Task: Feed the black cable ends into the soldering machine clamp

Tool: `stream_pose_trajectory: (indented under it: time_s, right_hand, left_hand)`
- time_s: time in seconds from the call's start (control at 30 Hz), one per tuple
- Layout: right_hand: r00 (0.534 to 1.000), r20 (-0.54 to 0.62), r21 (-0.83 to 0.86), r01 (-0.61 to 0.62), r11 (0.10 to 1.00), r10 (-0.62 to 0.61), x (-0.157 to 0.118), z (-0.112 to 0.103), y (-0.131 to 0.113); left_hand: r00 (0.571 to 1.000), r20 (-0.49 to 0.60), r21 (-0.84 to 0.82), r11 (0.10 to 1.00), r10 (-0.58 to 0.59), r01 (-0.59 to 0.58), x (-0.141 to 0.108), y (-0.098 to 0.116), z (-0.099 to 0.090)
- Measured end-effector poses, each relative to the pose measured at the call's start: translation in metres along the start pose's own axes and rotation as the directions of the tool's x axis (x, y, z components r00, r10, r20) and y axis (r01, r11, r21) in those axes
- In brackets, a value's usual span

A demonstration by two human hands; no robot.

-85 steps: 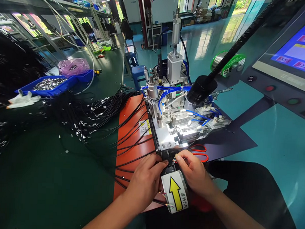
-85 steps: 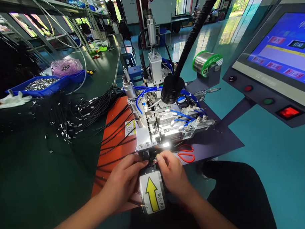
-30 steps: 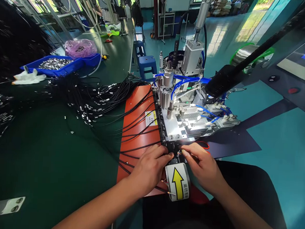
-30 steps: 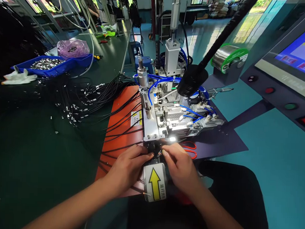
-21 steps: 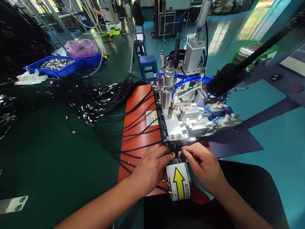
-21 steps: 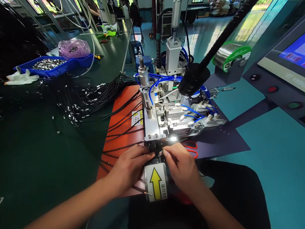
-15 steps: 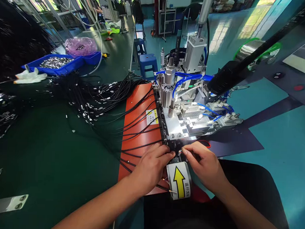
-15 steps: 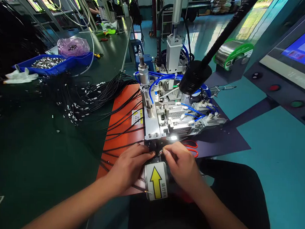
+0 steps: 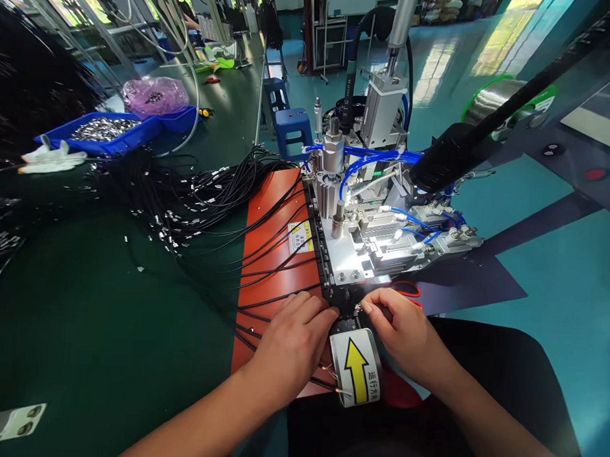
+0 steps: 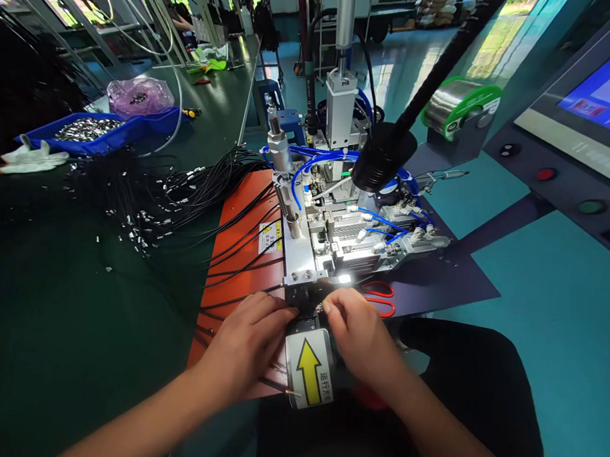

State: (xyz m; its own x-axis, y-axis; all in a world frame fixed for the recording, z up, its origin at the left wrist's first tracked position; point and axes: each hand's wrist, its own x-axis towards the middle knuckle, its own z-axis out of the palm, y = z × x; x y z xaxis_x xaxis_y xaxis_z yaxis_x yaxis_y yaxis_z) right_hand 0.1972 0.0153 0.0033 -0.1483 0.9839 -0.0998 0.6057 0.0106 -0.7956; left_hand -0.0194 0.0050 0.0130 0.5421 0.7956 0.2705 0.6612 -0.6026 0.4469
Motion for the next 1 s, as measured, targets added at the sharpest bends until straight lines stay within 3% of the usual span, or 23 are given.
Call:
stream_pose_trajectory:
  time_s: [0.17,0.37,0.5,0.6,0.73,0.87,1.0]
  right_hand:
    - [0.999,0.007,0.042,-0.042,0.998,0.042,-0.001,0.002,-0.002]
    - [0.999,-0.049,0.042,0.020,0.999,-0.018,0.000,0.005,0.000]
    - [0.984,-0.172,0.026,0.042,0.999,-0.037,-0.013,0.005,-0.007]
    - [0.961,-0.203,-0.015,0.187,0.982,-0.187,-0.035,0.013,-0.017]
    - [0.893,0.005,-0.160,0.444,0.882,-0.449,-0.059,0.036,-0.027]
    - [0.859,-0.015,-0.298,0.485,0.822,-0.512,-0.060,0.052,-0.029]
    - [0.842,-0.049,-0.308,0.499,0.810,-0.537,-0.056,0.053,-0.028]
  left_hand:
    - [1.000,0.020,0.082,0.997,0.002,-0.003,-0.001,0.004,0.000]
    - [0.999,0.045,0.185,0.982,0.030,-0.038,0.002,0.011,-0.006]
    - [0.970,0.181,0.203,0.971,-0.162,0.124,0.002,0.021,-0.016]
    - [0.932,0.250,0.231,0.951,-0.262,0.205,-0.001,0.026,-0.021]
    - [0.900,0.332,0.193,0.955,-0.282,0.228,-0.002,0.025,-0.026]
    - [0.890,0.343,0.171,0.952,-0.300,0.255,-0.002,0.022,-0.027]
    - [0.925,0.286,0.177,0.962,-0.250,0.206,-0.005,0.021,-0.021]
